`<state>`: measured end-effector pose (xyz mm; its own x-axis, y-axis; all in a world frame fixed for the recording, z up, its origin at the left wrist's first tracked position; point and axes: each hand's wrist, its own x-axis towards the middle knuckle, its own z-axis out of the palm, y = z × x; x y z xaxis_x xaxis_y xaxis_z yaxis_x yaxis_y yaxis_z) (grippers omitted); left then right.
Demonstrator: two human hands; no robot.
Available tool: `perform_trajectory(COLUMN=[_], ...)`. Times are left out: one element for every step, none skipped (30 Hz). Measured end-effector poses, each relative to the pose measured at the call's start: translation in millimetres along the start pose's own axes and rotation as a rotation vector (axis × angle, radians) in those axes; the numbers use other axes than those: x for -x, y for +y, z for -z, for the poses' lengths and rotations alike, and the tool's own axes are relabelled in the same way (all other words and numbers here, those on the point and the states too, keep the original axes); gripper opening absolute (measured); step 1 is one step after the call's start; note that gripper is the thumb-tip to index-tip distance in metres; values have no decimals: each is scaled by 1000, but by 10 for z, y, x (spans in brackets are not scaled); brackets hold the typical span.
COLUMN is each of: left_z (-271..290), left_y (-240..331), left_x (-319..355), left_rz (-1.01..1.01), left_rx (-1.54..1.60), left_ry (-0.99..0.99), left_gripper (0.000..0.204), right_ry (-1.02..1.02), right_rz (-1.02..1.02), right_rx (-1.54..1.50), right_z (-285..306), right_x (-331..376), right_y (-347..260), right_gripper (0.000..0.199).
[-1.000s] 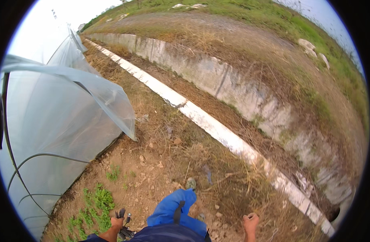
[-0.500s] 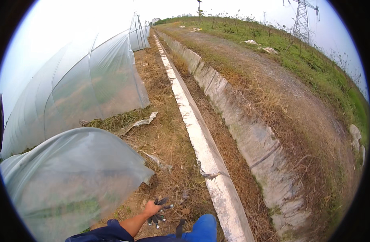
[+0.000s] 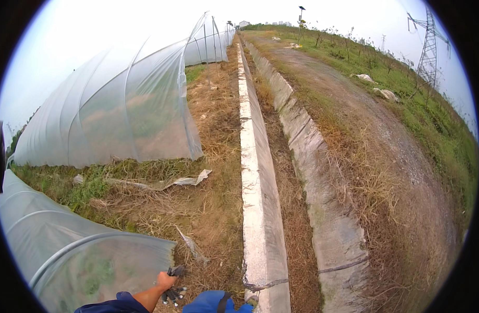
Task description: The person sits on the ground and assembles irrigation components by connecting small white plastic fittings to black corrugated tubing. After assembling several units, the person stands, gathers the components, and walks along a concrete drainage channel toward a greenhouse.
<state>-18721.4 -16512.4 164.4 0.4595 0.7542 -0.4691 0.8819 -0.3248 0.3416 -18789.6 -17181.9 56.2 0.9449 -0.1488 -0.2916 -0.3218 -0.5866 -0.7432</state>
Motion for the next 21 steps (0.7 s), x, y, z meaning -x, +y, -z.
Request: perform_trajectory(left_z=[-52,-72,-55,-162,-299,-488,-450,-418,-392,-412,-431,-439,-532,-591,-432,-384,-390,-323,-205,-134,-64], left_y=[6,-15,-43,97,271,466,505,527,561,671,781,909,1135,1696,2488,2361,2614,3199,3759,3990,4272], left_x=[-212,-369,-512,-706,-905,-1131,-1283,-1450,-1618,-1887,-2170,-2488,-2700,-2937,-3059,-3422,-3731,-3952,-4108,-4340,-4582], left_rz=[56,93,141,169,189,212,278,342,406,463,480,501,519,442,429,496,516,302,243,182,185], left_rx=[-23,-49,-81,-80,-70,-25,-43,-44,-44,-23,76,176,278,198,326,257,253,352,307,424,442], left_ry=[23,57,102,83,60,48,99,123,147,161,172,188,186,164,111,176,170,111,121,122,126], left_gripper=[45,45,45,45,45,43,42,44,46,49,48,48,47,44,42,41,43,46,47,44,43], right_ry=[10,32,24,78,138,200,98,36,-20,-58,-95,-136,-157,-145,-132,-251,-301,-309,-317,-364,-399], right_rz=[-277,-344,-413,-330,-239,-136,-178,-195,-197,-194,-194,-193,-199,-218,-229,-225,-223,-232,-239,-229,-219], right_rx=[-37,78,190,187,189,200,183,182,182,199,214,226,239,262,284,267,277,300,323,336,347], right_z=[79,105,110,114,138,217,-1,-201,-417,-595,-769,-970,-1083,-1066,-1050,-1390,-1547,-1591,-1646,-1842,-2000], right_x=[-465,-832,-1224,-1597,-1996,-2418,-2813,-3192,-3558,-3918,-4243,-4535,-4789,-4979,-5157,-5416,-5680,-5959,-6226,-6531,-6843], right_y=[-245,-587,-1131,-1121,-962,-862,-1133,-1397,-1676,-1937,-2159,-2383,-2561,-2708,-2867,-3114,-3330,-3497,-3659,-3838,-3995], right_gripper=[23,26,29,29,30,31,31,31,30,30,30,30,30,30,30,30,30,30,30,30,30])
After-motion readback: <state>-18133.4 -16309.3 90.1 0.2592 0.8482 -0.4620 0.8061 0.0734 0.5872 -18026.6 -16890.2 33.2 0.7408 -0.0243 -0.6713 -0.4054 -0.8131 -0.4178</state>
